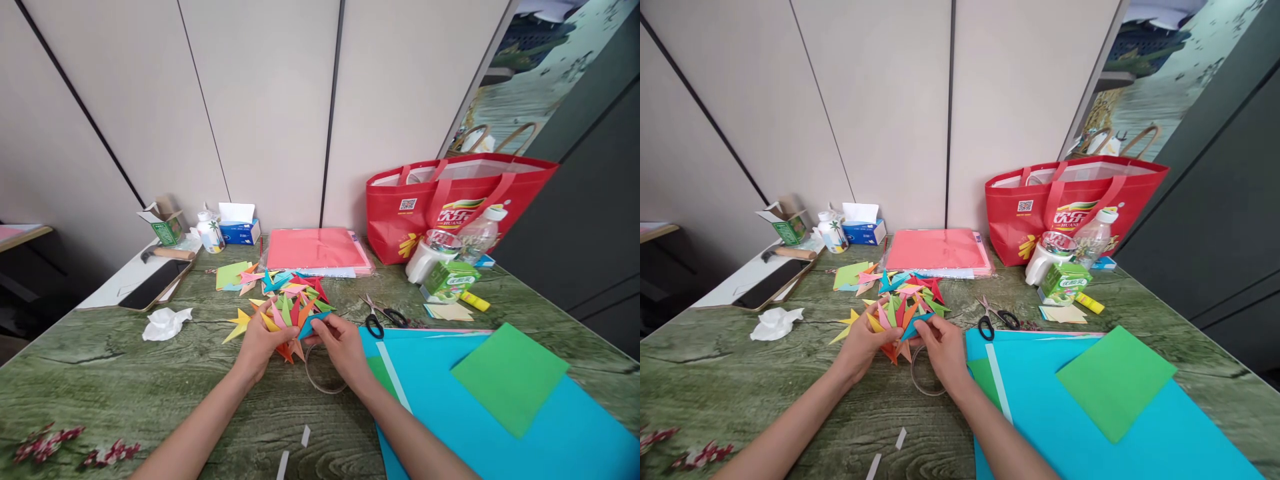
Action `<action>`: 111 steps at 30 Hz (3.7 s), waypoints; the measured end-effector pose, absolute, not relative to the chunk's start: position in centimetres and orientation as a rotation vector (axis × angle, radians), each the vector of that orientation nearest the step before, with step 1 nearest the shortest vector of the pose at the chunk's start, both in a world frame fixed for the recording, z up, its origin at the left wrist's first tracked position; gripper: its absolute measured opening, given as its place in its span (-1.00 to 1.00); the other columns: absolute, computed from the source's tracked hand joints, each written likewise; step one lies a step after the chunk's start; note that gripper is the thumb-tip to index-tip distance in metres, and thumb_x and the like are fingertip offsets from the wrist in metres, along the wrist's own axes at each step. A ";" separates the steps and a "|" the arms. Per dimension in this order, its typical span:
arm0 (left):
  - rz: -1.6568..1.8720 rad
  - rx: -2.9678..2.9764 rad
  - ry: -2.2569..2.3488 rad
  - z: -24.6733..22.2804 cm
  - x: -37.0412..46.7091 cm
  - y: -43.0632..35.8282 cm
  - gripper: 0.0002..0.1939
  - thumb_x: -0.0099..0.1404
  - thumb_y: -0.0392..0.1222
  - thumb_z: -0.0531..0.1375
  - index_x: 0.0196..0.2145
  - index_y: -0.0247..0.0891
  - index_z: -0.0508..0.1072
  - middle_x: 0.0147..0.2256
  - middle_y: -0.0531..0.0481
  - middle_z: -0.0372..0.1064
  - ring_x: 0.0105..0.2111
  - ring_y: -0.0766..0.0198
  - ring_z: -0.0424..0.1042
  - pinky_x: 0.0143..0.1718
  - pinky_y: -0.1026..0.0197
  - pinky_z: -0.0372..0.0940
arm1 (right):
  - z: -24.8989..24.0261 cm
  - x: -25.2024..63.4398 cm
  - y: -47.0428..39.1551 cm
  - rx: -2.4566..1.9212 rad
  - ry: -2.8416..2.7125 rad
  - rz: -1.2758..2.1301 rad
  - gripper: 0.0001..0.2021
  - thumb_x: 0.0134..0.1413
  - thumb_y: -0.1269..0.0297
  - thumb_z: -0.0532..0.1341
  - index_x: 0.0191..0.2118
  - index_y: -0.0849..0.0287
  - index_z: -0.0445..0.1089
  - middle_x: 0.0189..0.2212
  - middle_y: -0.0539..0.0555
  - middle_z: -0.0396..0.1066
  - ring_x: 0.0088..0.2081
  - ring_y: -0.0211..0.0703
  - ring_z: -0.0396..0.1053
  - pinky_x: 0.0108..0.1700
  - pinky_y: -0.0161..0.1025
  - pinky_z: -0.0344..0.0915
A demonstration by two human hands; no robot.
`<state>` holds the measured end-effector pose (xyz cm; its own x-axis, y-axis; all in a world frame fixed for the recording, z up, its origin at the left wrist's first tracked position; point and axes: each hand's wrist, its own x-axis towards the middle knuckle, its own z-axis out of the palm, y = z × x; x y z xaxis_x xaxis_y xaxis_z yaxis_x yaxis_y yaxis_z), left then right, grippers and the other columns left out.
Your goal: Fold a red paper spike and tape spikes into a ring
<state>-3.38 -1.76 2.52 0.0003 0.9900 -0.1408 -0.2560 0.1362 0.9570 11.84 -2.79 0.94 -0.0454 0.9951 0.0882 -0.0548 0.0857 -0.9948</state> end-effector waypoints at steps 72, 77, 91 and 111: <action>1.307 0.826 1.126 2.3 -2.3 -2.5 -0.20 -0.22 -0.30 0.40 0.01 -0.29 0.20 -0.30 -0.08 0.46 -0.39 0.22 0.45 -0.32 0.19 0.33 | 0.5 10.7 -3.2 -1.060 -1.139 1.260 -0.71 -0.25 0.15 0.32 -0.55 0.16 0.20 -0.60 -0.03 0.36 -0.54 -0.15 0.41 -0.45 -0.22 0.37; 1.362 0.810 1.091 2.5 -2.0 -2.7 -0.30 -0.23 -0.28 0.40 -0.09 -0.29 0.27 -0.30 -0.05 0.47 -0.37 0.23 0.45 -0.27 0.19 0.32 | 0.7 10.5 -3.2 -1.036 -1.051 1.341 -0.67 -0.29 0.12 0.35 -0.55 0.16 0.19 -0.64 -0.05 0.36 -0.55 -0.14 0.42 -0.45 -0.23 0.36; 1.429 0.826 1.075 2.0 -1.8 -3.0 -0.39 -0.14 -0.30 0.37 -0.11 -0.28 0.25 -0.34 0.01 0.42 -0.42 0.32 0.41 -0.34 0.27 0.30 | 1.6 10.2 -3.6 -1.034 -0.835 1.461 -0.66 -0.41 0.13 0.40 -0.61 0.21 0.27 -0.67 -0.03 0.40 -0.54 -0.15 0.43 -0.41 -0.24 0.34; 1.336 0.785 0.991 2.8 -1.7 -2.9 -0.52 -0.17 -0.31 0.38 -0.23 -0.33 0.38 -0.34 -0.06 0.49 -0.39 0.24 0.46 -0.34 0.25 0.35 | 0.7 9.7 -3.4 -1.013 -0.843 1.395 -0.73 -0.32 0.21 0.36 -0.61 0.23 0.27 -0.68 -0.07 0.34 -0.60 -0.32 0.28 -0.50 -0.35 0.23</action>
<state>-1.70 -2.92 2.78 -0.0353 0.9912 -0.1272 -0.4092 0.1018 0.9067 9.68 -3.39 0.67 0.0328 0.9942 -0.1020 -0.3721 -0.0826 -0.9245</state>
